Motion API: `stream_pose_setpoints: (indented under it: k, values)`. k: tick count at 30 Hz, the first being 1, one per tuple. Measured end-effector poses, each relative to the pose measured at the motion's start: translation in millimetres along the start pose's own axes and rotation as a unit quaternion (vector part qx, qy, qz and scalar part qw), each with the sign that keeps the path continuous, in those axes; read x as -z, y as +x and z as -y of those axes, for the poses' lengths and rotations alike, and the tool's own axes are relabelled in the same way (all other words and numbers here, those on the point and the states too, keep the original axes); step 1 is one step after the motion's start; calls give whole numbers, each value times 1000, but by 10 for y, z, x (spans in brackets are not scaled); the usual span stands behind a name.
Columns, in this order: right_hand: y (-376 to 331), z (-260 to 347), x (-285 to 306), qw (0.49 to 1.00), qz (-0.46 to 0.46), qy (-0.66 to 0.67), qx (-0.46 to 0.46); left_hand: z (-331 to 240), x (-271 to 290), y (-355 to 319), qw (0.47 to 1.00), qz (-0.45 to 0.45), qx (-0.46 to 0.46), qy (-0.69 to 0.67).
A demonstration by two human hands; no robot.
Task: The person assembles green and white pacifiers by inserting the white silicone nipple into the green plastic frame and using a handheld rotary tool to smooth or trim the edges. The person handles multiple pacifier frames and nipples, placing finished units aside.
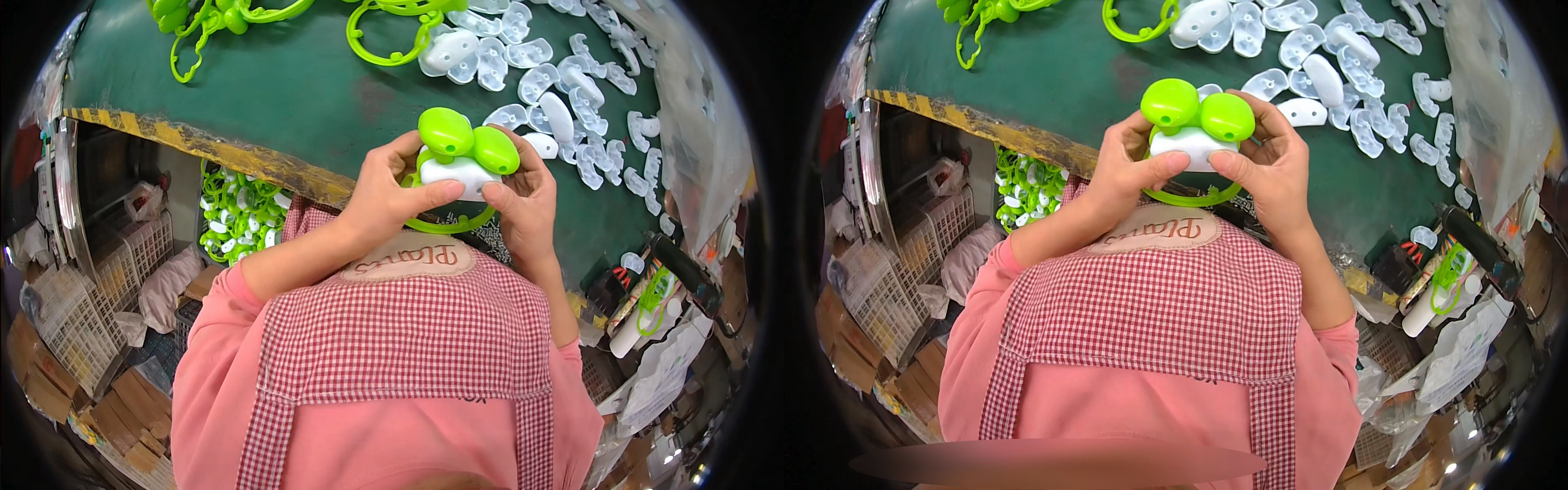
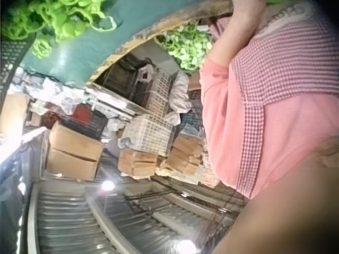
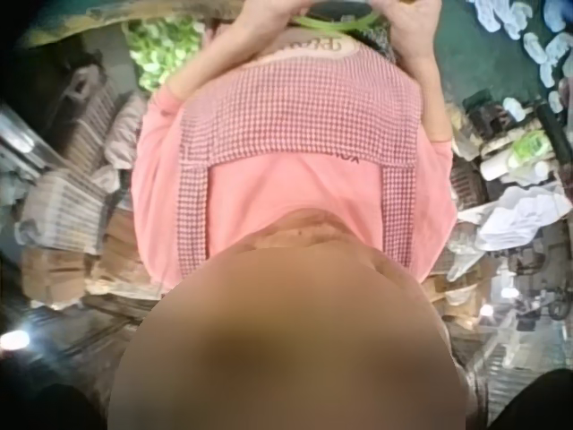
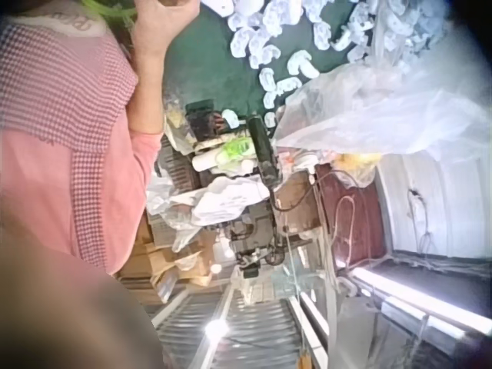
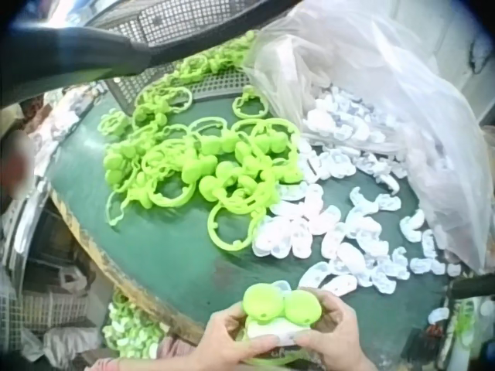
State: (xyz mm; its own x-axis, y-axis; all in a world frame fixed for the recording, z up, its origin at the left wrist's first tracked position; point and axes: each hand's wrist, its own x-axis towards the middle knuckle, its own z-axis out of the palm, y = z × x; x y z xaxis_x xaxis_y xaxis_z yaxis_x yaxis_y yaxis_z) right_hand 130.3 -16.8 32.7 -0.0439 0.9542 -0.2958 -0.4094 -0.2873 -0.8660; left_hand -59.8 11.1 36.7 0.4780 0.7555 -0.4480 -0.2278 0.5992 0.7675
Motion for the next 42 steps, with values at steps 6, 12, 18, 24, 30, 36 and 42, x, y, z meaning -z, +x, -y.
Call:
stream_pose_setpoints:
  k: [6, 12, 18, 24, 30, 36, 42]
  values:
    - [229, -86, -310, 961, 71, -254, 80, -94, 507, -148, 989, -85, -101, 66]
    - [1320, 249, -333, 609, -15, -618, 497, -78, 1515, -118, 808, -357, -118, 454]
    - [1657, 346, -345, 576, 28, -625, 525, -109, 1363, -79, 657, -487, -350, 456]
    - [681, 120, -399, 530, 73, -584, 610, -378, 325, 175, 970, -61, -211, -103]
    - [260, 54, -158, 821, -94, -411, 386, -300, 322, 253, 987, 93, -92, -93]
    - [253, 191, 295, 901, 60, -335, 269, -44, 91, 378, 994, -57, -87, 41]
    - [1248, 704, 1541, 692, -217, -629, 281, 64, -85, 350, 994, 71, 59, 51]
